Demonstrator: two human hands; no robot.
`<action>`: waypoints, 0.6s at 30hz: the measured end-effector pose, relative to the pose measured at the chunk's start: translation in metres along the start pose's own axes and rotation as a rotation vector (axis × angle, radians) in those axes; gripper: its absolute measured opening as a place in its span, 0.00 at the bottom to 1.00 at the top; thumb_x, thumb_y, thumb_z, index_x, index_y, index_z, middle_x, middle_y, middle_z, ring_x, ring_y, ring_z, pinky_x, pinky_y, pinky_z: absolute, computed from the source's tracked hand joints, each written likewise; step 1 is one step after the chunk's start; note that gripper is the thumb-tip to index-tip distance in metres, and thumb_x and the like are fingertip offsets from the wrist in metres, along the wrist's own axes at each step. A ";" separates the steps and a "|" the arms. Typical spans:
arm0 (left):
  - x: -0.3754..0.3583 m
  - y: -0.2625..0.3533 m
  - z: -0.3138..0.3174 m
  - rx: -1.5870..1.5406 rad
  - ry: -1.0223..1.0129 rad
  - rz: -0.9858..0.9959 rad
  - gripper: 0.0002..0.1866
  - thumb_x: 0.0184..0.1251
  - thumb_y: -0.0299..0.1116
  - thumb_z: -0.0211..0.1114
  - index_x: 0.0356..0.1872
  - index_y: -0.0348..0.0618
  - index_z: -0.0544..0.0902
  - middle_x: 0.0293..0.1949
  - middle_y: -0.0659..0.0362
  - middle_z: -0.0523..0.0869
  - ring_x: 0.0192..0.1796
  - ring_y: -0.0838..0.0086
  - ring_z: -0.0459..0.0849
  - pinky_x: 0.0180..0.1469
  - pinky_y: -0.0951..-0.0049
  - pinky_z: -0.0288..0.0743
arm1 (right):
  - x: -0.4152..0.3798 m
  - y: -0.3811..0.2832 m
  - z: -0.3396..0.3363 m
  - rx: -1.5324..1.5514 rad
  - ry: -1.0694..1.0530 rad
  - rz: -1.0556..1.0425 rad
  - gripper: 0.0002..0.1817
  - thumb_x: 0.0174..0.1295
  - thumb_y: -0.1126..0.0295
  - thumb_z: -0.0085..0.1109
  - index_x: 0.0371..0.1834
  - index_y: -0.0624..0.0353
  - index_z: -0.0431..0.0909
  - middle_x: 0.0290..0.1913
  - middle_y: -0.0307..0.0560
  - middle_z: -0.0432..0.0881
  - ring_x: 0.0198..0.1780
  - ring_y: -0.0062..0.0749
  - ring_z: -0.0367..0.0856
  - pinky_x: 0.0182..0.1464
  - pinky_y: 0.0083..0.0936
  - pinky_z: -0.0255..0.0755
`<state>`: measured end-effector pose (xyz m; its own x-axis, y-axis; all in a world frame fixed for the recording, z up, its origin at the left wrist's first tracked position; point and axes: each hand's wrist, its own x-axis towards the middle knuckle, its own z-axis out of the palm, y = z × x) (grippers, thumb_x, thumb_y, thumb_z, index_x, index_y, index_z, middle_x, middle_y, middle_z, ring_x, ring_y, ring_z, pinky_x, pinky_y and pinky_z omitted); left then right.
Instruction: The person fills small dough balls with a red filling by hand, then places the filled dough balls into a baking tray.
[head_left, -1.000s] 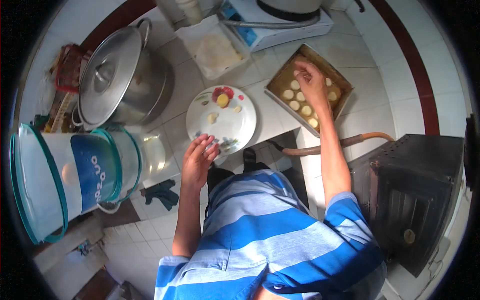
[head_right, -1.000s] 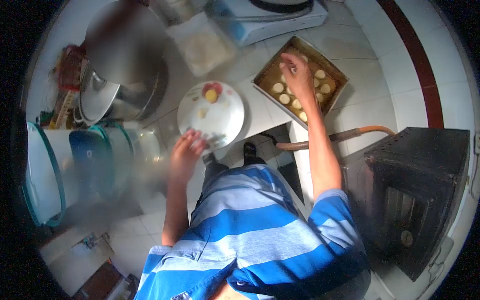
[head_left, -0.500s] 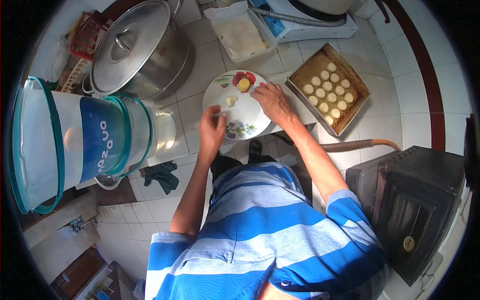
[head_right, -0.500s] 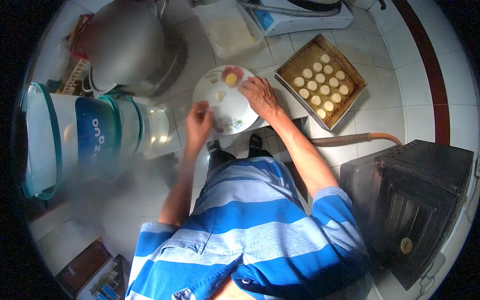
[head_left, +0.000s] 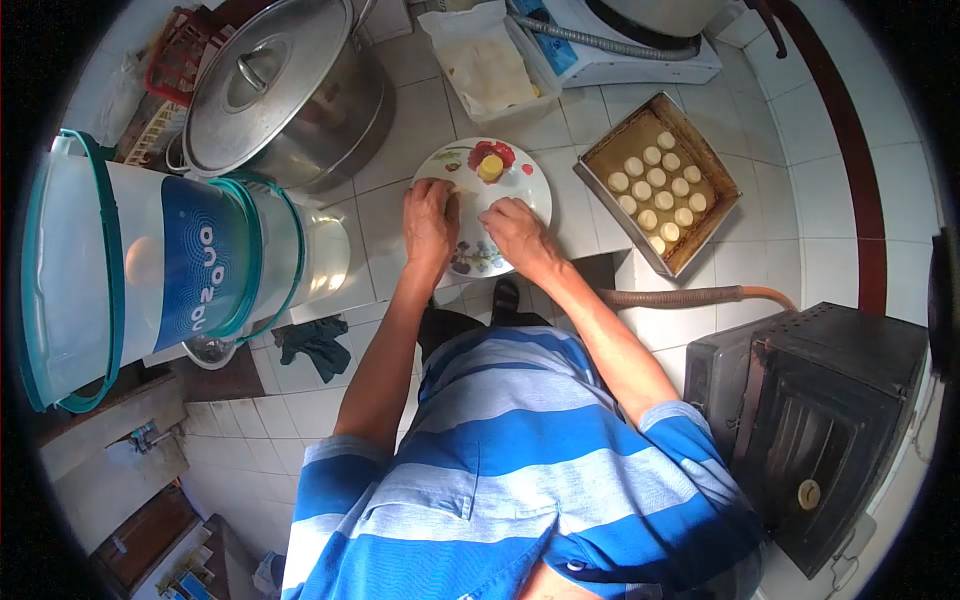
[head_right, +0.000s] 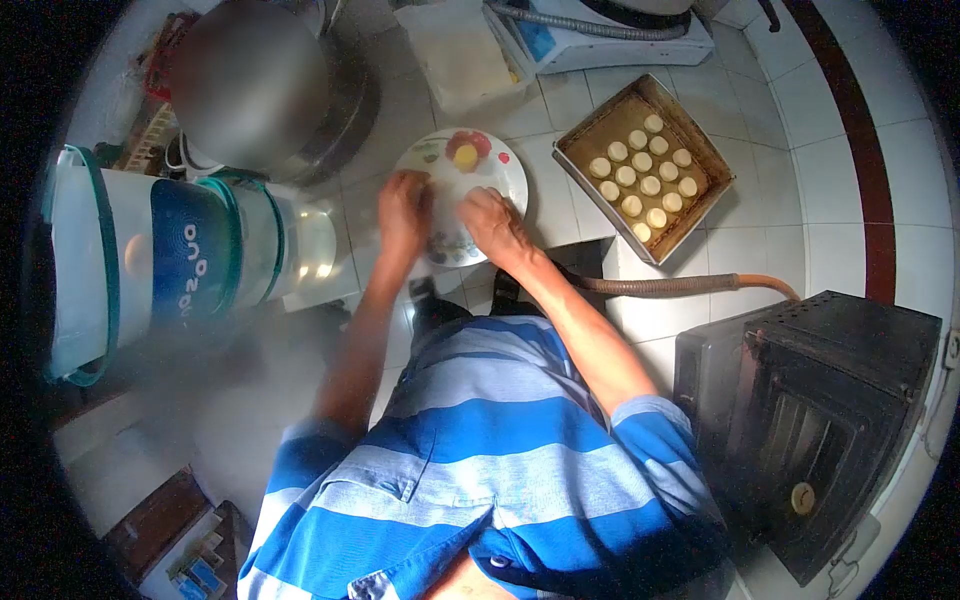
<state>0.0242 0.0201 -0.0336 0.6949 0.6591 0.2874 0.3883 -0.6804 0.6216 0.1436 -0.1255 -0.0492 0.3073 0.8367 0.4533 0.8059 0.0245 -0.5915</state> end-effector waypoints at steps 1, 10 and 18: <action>0.002 0.000 -0.002 0.003 0.001 0.000 0.12 0.66 0.27 0.69 0.50 0.41 0.87 0.50 0.50 0.85 0.55 0.48 0.81 0.58 0.52 0.77 | -0.001 -0.002 0.000 0.003 0.002 -0.002 0.05 0.59 0.80 0.57 0.36 0.58 0.79 0.38 0.52 0.77 0.43 0.54 0.79 0.46 0.46 0.76; -0.004 -0.003 -0.011 0.120 0.010 0.111 0.19 0.65 0.26 0.69 0.58 0.43 0.85 0.57 0.48 0.82 0.61 0.48 0.78 0.65 0.50 0.73 | -0.007 0.005 0.007 0.006 0.026 -0.011 0.07 0.59 0.79 0.58 0.39 0.58 0.82 0.38 0.51 0.78 0.44 0.53 0.79 0.47 0.45 0.77; -0.055 0.006 -0.019 0.147 -0.064 0.062 0.25 0.64 0.33 0.74 0.63 0.42 0.83 0.68 0.42 0.75 0.73 0.38 0.67 0.74 0.42 0.63 | -0.005 -0.010 0.012 -0.041 -0.045 0.115 0.09 0.65 0.74 0.62 0.47 0.58 0.85 0.44 0.53 0.82 0.47 0.54 0.83 0.48 0.44 0.79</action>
<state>-0.0230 -0.0135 -0.0321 0.7554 0.5961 0.2721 0.4249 -0.7617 0.4891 0.1281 -0.1237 -0.0536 0.3769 0.8562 0.3534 0.7870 -0.0948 -0.6097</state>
